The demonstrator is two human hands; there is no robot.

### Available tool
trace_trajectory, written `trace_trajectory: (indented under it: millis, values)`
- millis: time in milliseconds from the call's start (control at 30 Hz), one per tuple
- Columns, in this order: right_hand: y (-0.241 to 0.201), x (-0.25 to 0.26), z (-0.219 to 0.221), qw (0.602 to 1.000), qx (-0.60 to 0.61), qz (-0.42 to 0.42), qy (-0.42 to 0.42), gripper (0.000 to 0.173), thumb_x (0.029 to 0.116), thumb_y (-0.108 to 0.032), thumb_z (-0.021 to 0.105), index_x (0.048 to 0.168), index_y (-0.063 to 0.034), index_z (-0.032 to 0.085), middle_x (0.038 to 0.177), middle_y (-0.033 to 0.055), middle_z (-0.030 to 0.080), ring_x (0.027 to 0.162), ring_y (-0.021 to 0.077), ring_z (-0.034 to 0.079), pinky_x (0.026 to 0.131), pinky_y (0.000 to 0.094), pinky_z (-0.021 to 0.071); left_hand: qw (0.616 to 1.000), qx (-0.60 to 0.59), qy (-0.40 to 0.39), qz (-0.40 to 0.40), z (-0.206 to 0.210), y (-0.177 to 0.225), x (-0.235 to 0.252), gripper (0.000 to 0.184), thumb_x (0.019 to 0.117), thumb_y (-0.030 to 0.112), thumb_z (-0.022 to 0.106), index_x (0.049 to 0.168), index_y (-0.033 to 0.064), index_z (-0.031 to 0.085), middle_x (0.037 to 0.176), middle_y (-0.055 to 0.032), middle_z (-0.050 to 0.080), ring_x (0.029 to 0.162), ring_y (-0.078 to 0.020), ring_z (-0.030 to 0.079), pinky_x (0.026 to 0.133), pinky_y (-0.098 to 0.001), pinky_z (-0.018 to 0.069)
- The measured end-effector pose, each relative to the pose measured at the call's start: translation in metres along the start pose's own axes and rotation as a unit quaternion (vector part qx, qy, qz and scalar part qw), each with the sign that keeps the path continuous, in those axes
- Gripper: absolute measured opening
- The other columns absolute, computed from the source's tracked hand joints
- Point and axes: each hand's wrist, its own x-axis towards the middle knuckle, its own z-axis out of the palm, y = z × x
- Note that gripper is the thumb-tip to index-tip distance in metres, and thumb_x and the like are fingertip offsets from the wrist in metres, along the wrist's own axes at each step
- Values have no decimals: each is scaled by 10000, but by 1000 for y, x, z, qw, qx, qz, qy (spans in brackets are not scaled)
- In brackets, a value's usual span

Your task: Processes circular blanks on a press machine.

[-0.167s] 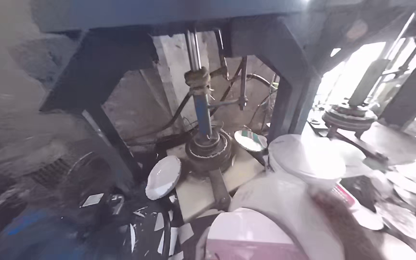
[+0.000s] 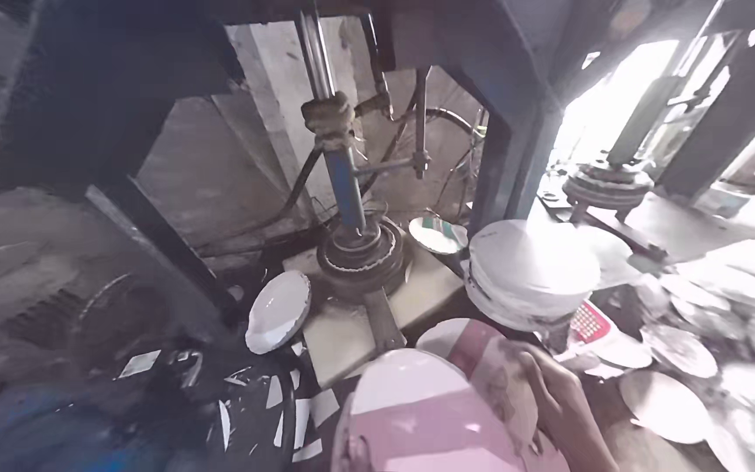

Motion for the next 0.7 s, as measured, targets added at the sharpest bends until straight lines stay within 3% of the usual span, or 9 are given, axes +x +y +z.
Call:
trace_trajectory:
  millis: [67, 133, 200, 267, 333, 433, 533, 600, 700]
  values:
    - [24, -2, 19, 982, -173, 77, -4, 620, 950, -497, 589, 1361, -36, 645, 1424, 232, 580, 1302, 493, 528, 965, 766, 370, 996, -72, 41, -45, -29, 6, 1, 234, 1062, 193, 445, 1265, 160, 556, 1041, 82, 739, 979, -35, 704, 888, -281, 591]
    - [36, -4, 33, 976, -199, 81, 38, 600, 897, -450, 698, 1327, -34, 665, 1495, 246, 510, 1359, 557, 441, 991, 835, 265, 987, -135, 21, -90, -54, 12, 4, 231, 1001, 317, 588, 1158, 152, 630, 1037, -6, 742, 1023, -111, 706, 925, -341, 580]
    - [27, 0, 30, 978, -164, 33, 127, 442, 902, -273, 709, 1180, 71, 698, 1313, 304, 618, 1221, 536, 567, 987, 747, 370, 987, -130, -28, -95, -61, 21, 2, 294, 1034, 323, 496, 1213, 101, 566, 1136, -27, 706, 1140, -109, 655, 1010, -329, 530]
    - [11, 3, 21, 981, -48, 5, 189, 319, 970, -164, 612, 1119, 118, 629, 1072, 221, 682, 981, 241, 681, 888, 410, 556, 990, -131, -22, -52, -60, 31, -3, 296, 1039, 314, 503, 1257, 126, 571, 1180, -26, 706, 1177, -123, 642, 1034, -348, 515]
    - [-14, -4, 14, 981, 129, 6, 146, 284, 1013, -115, 534, 1170, 119, 569, 1031, 90, 651, 896, -24, 614, 820, 163, 528, 997, -74, 23, 11, -53, 34, -8, 266, 1045, 279, 517, 1306, 236, 485, 1170, 79, 699, 1132, -54, 657, 979, -299, 557]
    - [-50, -29, 14, 953, 299, -2, -52, 229, 1043, -59, 443, 1115, 37, 639, 961, -67, 680, 881, -87, 616, 826, 146, 538, 1000, 6, 27, -1, -28, 18, -23, 409, 1025, 225, 578, 1414, 240, 453, 1170, 139, 703, 1047, -24, 686, 915, -271, 586]
    - [-28, -26, 27, 998, 49, -13, -29, 343, 1050, -255, 487, 1107, -14, 724, 969, 66, 747, 894, 143, 716, 804, 351, 594, 999, 14, 27, -12, -20, 8, -27, 401, 1040, 50, 435, 1435, 118, 422, 1135, 110, 718, 993, -25, 703, 895, -259, 595]
    - [-1, -16, 30, 987, -151, 53, -22, 583, 966, -383, 613, 1366, 41, 609, 1386, 281, 591, 1286, 492, 549, 997, 734, 387, 998, -15, 58, -7, -28, 17, -25, 344, 1056, 72, 425, 1385, 164, 465, 1100, 144, 729, 997, 4, 700, 894, -240, 592]
    - [27, -1, 34, 979, -181, 89, 39, 623, 889, -367, 746, 1357, 23, 616, 1450, 287, 530, 1331, 567, 460, 990, 821, 285, 999, -34, 19, 38, -66, 15, -10, 335, 1082, 155, 387, 1392, 159, 515, 1209, 82, 713, 1127, -41, 667, 959, -273, 564]
